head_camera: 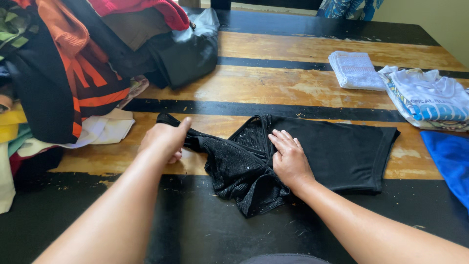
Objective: The person folds several pieces of clothing by hand on a table, including a black undergarment, a pair of checkered shorts, and a pair of blue shorts, then places each folded item onto a stack.
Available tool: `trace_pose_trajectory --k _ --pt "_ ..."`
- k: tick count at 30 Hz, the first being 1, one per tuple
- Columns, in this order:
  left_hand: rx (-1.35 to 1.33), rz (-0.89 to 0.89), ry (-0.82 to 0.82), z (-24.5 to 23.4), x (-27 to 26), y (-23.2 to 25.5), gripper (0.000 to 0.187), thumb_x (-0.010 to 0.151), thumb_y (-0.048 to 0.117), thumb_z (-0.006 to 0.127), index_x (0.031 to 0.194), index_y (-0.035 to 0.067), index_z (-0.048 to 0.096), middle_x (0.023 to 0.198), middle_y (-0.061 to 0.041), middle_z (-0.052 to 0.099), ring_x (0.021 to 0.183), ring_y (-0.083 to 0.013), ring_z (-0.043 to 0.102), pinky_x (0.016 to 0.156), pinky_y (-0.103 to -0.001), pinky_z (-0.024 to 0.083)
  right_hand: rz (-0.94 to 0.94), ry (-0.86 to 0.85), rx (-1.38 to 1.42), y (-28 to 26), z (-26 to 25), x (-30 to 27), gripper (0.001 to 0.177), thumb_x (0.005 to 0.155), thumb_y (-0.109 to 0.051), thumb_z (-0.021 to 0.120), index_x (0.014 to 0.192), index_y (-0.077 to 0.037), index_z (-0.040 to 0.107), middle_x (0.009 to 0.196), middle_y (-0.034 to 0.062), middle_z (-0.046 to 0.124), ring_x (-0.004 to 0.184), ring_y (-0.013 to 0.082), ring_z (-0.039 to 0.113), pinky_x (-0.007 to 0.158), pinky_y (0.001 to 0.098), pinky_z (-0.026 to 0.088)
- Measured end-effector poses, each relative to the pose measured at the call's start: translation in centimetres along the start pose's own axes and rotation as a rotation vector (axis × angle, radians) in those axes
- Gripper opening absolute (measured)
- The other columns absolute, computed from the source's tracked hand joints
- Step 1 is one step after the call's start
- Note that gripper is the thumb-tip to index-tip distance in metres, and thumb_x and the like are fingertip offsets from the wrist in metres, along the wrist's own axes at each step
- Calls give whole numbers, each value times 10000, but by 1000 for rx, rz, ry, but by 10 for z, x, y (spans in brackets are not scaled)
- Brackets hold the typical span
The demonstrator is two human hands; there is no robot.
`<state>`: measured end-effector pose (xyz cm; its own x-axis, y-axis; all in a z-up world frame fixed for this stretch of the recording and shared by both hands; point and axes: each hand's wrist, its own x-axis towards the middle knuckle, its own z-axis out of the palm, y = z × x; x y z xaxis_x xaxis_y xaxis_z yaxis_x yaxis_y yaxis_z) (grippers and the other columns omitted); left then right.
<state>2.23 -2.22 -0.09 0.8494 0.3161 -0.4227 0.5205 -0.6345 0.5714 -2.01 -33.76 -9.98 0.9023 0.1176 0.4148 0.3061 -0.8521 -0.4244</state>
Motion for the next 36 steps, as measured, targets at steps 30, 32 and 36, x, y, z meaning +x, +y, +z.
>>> trace_pose_trajectory --k 30,32,36 --pt "-1561 -435 -360 60 76 48 159 974 2 574 1088 -110 571 957 -174 713 837 -304 747 809 -432 666 18 -38 229 9 -12 10 437 866 -62 567 1278 -76 713 1414 141 632 1405 309 491 1180 457 301" --pt "-1628 -420 -438 59 74 65 202 946 -50 647 1132 -76 573 961 -160 693 816 -296 736 767 -400 633 216 -73 465 9 -23 13 430 868 -88 587 1281 -78 705 1353 115 682 1316 279 569 1139 426 376" --pt "-1394 -107 -265 66 27 94 306 887 -73 641 1191 -47 619 982 -164 707 796 -268 733 698 -382 627 496 4 1075 18 -50 30 440 902 -134 635 1311 21 681 1280 188 701 1184 260 622 1102 404 460"
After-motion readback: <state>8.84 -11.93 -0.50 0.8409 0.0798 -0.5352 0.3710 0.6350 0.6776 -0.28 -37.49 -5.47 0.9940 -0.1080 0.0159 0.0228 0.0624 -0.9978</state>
